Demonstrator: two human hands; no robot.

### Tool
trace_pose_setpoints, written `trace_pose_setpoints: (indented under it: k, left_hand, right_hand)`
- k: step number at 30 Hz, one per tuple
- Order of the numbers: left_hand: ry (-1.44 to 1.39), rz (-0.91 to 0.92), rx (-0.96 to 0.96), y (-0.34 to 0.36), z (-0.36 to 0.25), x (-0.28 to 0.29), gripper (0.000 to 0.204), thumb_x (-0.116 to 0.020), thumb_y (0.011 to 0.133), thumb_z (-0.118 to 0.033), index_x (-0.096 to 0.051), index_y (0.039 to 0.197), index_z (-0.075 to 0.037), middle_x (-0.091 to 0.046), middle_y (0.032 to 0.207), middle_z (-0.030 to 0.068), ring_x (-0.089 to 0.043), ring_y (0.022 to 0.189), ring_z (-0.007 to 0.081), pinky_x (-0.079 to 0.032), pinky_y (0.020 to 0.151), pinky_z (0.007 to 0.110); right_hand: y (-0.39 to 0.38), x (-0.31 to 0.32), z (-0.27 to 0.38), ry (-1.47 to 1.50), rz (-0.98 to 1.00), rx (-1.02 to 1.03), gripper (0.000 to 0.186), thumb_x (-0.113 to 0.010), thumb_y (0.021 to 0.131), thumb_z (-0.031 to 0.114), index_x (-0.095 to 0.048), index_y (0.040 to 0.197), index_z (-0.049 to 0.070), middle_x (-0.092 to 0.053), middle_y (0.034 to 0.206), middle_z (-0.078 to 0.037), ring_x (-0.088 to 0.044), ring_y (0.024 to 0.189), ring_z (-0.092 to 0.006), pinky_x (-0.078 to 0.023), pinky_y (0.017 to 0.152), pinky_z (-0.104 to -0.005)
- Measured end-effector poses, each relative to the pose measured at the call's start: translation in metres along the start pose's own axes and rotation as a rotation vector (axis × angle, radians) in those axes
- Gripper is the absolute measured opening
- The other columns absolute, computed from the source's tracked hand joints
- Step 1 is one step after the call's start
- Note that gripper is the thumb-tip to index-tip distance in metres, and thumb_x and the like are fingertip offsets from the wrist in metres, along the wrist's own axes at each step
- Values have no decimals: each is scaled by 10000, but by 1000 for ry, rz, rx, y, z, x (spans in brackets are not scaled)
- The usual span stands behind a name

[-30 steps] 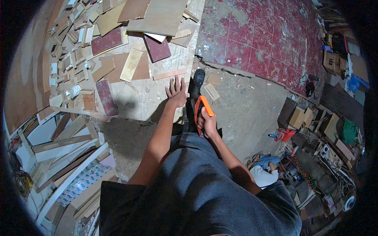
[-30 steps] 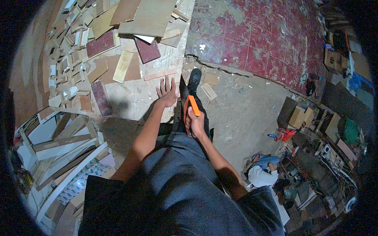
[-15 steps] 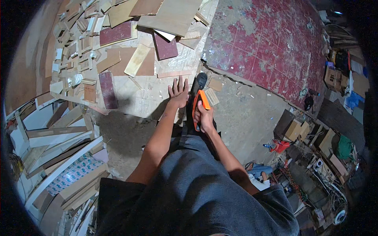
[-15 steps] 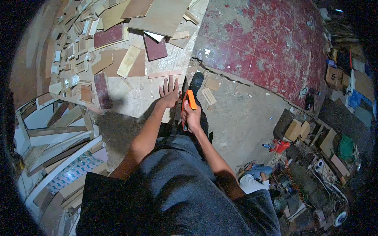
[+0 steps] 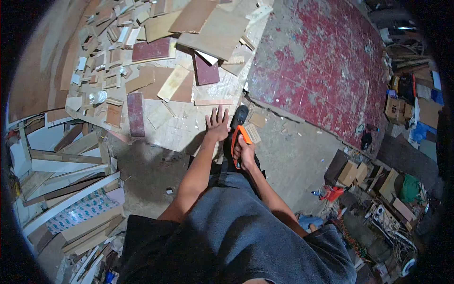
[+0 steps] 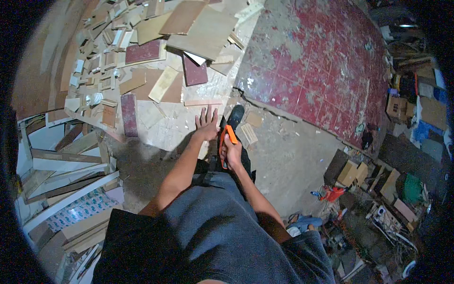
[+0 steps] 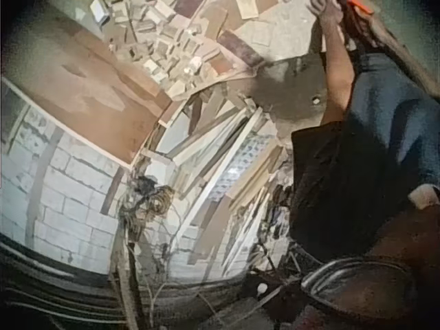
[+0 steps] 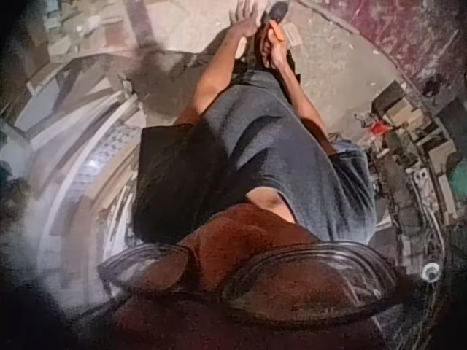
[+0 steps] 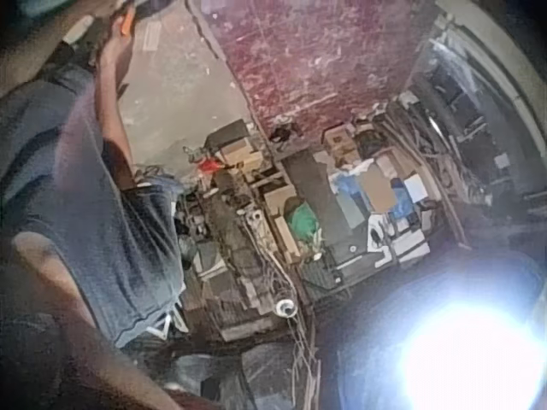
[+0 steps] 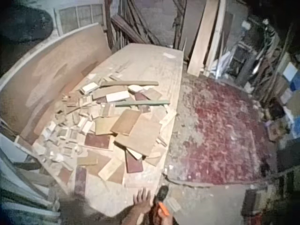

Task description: The person is sawing and gluing small pieces of wood to assemble a small structure in a workshop.

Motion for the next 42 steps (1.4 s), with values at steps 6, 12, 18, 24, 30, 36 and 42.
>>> trace_pose_setpoints:
  k: [6, 12, 18, 24, 30, 36, 42]
  left_hand:
    - [21, -324, -159, -27, -8, 5, 789, -599, 942, -263, -151, 1590, -203, 88, 1646, 170, 22, 1511, 414, -50, 1175, 633]
    - [57, -641, -342, -63, 32, -18, 405, -636, 886, -200, -610, 1287, -148, -480, 1407, 132, -395, 1356, 315, -296, 1137, 486]
    - [-332, -753, -201, -69, 66, 19, 339, -735, 813, -187, -674, 1127, -76, -655, 1125, 81, -599, 1080, 270, -466, 934, 430]
    - [-1263, -711, -345, -139, 91, 82, 302, -844, 756, -117, -635, 951, -20, -673, 872, 35, -618, 771, 107, -512, 717, 268]
    - [-1498, -518, -369, -237, 98, 134, 212, -767, 865, -186, -659, 956, -28, -667, 817, 11, -598, 726, 66, -483, 681, 244]
    - [-1696, -216, -429, -262, 109, 134, 453, -620, 964, -378, -658, 1143, 37, -725, 916, 114, -668, 783, 135, -516, 730, 252]
    - [-1814, -195, -534, -296, 119, 126, 418, -597, 984, -283, -609, 1252, 38, -722, 1045, 161, -682, 878, 158, -526, 806, 271]
  right_hand:
    - [-13, 17, 4, -121, -76, 97, 432, -584, 988, 435, -425, 708, 146, -380, 564, 46, -358, 438, -86, -303, 425, -266]
    - [-22, 21, 15, -211, -157, 251, 371, -578, 1001, 375, -480, 725, 147, -400, 524, 51, -371, 400, -85, -299, 396, -271]
    - [-38, 20, 18, -152, -295, 348, 318, -597, 999, 317, -520, 750, 135, -462, 556, 54, -418, 423, -63, -303, 380, -269]
    - [-69, 15, 29, -177, -460, 560, 323, -644, 972, 284, -520, 740, 97, -460, 566, 42, -410, 428, -62, -304, 387, -261]
    - [-80, 8, 42, -526, -541, 933, 327, -676, 953, 263, -578, 769, 12, -461, 637, 44, -421, 609, -76, -364, 548, -292]
    - [-65, -11, 59, -508, -520, 1136, 288, -640, 984, 257, -583, 787, 54, -513, 618, 42, -458, 522, -50, -354, 466, -239]
    - [-85, -83, 88, -799, -668, 1221, 323, -692, 920, 263, -613, 803, -28, -504, 556, -124, -475, 510, -169, -387, 509, -372]
Point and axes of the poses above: each hand's wrist, its own y-axis towards the middle knuckle, its own x-axis out of the back of the hand, z = x × y, the point moved 4 cm from there along y, towards the middle knuckle
